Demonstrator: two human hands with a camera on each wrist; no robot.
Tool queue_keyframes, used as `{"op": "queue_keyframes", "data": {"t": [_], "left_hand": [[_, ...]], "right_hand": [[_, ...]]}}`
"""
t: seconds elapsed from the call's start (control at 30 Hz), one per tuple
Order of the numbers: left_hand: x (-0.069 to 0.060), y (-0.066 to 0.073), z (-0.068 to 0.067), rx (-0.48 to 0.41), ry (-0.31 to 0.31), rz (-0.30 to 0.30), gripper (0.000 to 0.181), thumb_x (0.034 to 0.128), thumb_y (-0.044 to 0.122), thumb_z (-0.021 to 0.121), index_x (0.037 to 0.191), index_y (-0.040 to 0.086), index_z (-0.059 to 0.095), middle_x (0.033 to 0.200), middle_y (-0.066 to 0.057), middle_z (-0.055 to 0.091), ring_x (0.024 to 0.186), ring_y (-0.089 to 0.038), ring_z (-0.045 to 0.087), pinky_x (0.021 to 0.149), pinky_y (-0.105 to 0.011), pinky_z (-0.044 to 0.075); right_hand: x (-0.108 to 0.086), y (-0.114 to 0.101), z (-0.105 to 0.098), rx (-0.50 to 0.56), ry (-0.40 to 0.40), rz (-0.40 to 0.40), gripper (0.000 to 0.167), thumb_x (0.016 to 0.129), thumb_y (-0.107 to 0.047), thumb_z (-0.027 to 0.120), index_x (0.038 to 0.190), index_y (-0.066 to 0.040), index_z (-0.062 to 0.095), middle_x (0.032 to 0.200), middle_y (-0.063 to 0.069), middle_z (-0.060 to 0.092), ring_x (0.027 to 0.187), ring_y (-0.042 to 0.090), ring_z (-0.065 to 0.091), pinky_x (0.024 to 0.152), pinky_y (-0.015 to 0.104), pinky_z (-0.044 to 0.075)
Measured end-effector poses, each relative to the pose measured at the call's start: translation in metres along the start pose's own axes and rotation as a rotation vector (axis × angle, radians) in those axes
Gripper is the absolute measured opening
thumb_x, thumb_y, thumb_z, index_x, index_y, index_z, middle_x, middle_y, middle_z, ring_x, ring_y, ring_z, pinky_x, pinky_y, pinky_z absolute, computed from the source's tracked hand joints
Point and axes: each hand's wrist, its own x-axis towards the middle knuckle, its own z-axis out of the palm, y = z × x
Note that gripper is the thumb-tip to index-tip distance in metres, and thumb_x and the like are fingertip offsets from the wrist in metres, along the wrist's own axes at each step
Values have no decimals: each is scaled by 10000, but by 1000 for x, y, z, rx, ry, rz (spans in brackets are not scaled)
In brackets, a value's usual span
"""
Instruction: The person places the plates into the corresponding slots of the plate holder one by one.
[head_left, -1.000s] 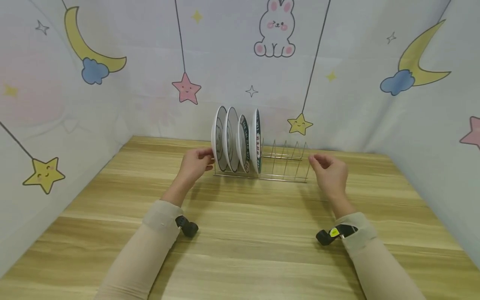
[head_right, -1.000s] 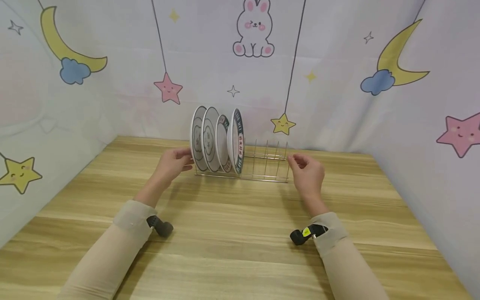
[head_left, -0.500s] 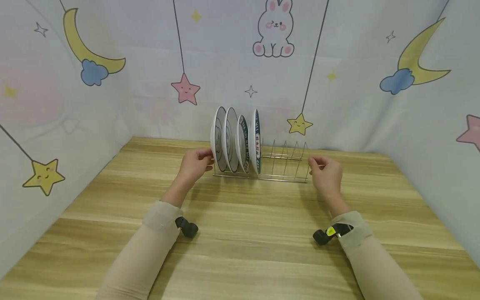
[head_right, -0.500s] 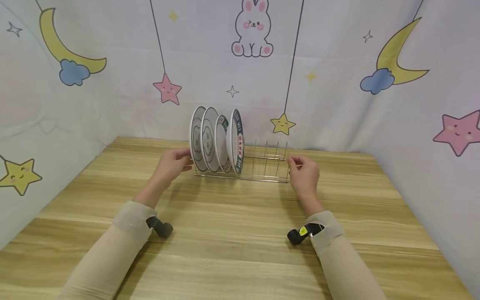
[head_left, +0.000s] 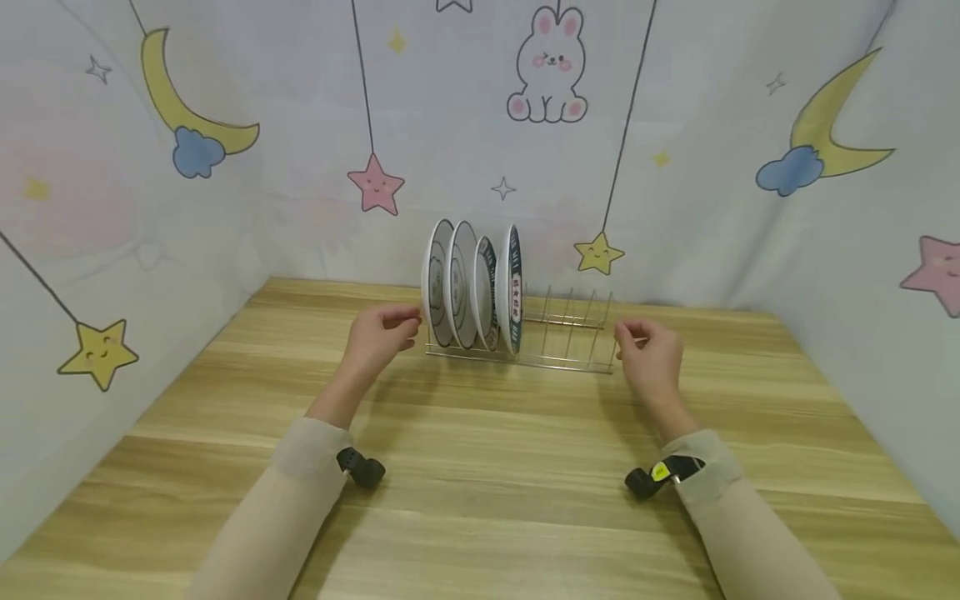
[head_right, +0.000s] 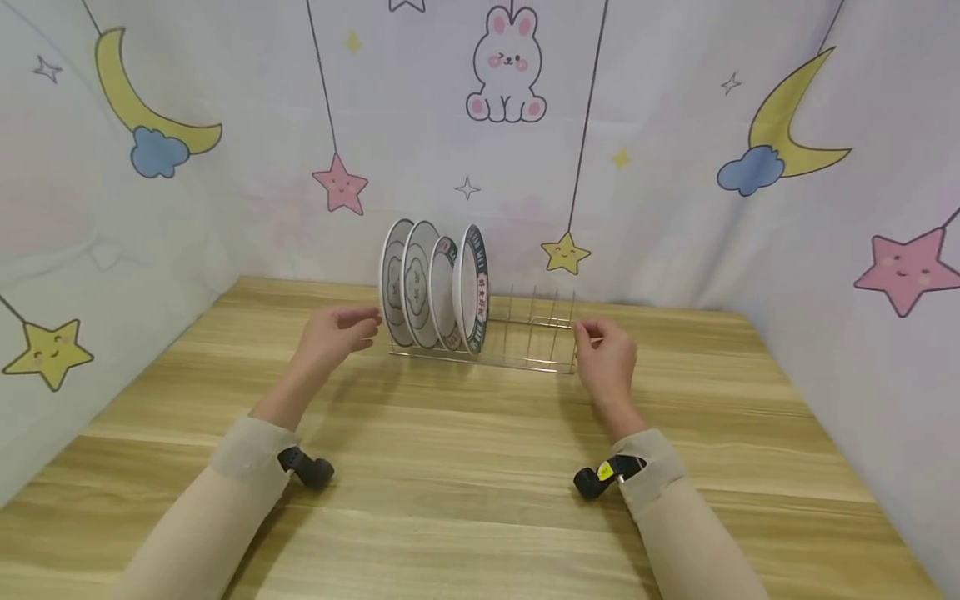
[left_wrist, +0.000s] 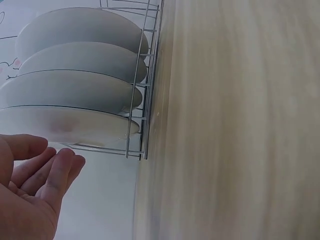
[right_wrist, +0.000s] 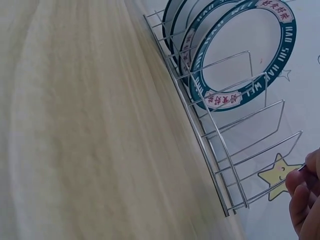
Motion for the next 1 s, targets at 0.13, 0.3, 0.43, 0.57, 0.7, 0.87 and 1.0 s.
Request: {"op": "queue_keyframes", "data": {"t": [0.13, 0.3, 0.43, 0.57, 0.7, 0.87, 1.0], "left_hand": [[-10, 0, -5, 6, 1, -11, 342, 987, 89, 587, 1290, -70, 602, 1266, -223, 623, 1169, -376, 590, 837, -277, 578], [-22, 1, -8, 70, -7, 6, 350, 981, 113, 610, 1283, -64, 612, 1257, -212, 632, 1138, -348, 619, 833, -286, 581], [-32, 2, -9, 106, -9, 9, 328, 973, 145, 635, 1255, -22, 649, 1218, -187, 660, 1092, -338, 647, 823, -290, 585], [-41, 5, -8, 101, -18, 26, 318, 966, 161, 652, 1232, -12, 666, 1180, -179, 679, 1060, -331, 661, 823, -297, 586], [-47, 10, -4, 95, -28, 48, 322, 958, 174, 668, 1219, -16, 674, 1153, -164, 691, 1020, -281, 681, 823, -299, 587], [-55, 20, 2, 119, -41, 54, 324, 945, 225, 689, 1201, 27, 697, 1122, -118, 712, 936, -227, 709, 860, -338, 578], [-61, 29, 7, 139, -57, 64, 342, 940, 269, 697, 1205, 54, 702, 1111, -74, 719, 912, -204, 713, 879, -363, 571]], "right_hand": [[-6, -2, 0, 27, -15, 0, 144, 942, -80, 670, 941, 56, 716, 868, 178, 702, 633, 319, 678, 443, 157, 494], [-13, -5, -1, 35, -25, 7, 148, 947, -92, 664, 958, 48, 714, 866, 163, 696, 642, 322, 670, 447, 172, 501], [-19, -6, -3, 20, -39, -1, 160, 955, -120, 659, 958, 32, 710, 863, 142, 698, 635, 298, 668, 439, 183, 498], [-24, -9, -5, 27, -47, -12, 154, 953, -118, 663, 935, 29, 708, 849, 138, 695, 655, 356, 671, 442, 189, 499], [-31, -12, -6, 35, -56, -31, 140, 947, -109, 671, 934, 22, 721, 835, 127, 696, 643, 358, 671, 438, 199, 496], [-41, -17, -5, 46, -68, -54, 128, 941, -108, 681, 930, 13, 723, 820, 110, 688, 612, 297, 666, 443, 214, 501], [-46, -21, -5, 52, -64, -68, 103, 933, -101, 692, 910, -3, 716, 803, 96, 682, 592, 259, 659, 440, 215, 501]]}}
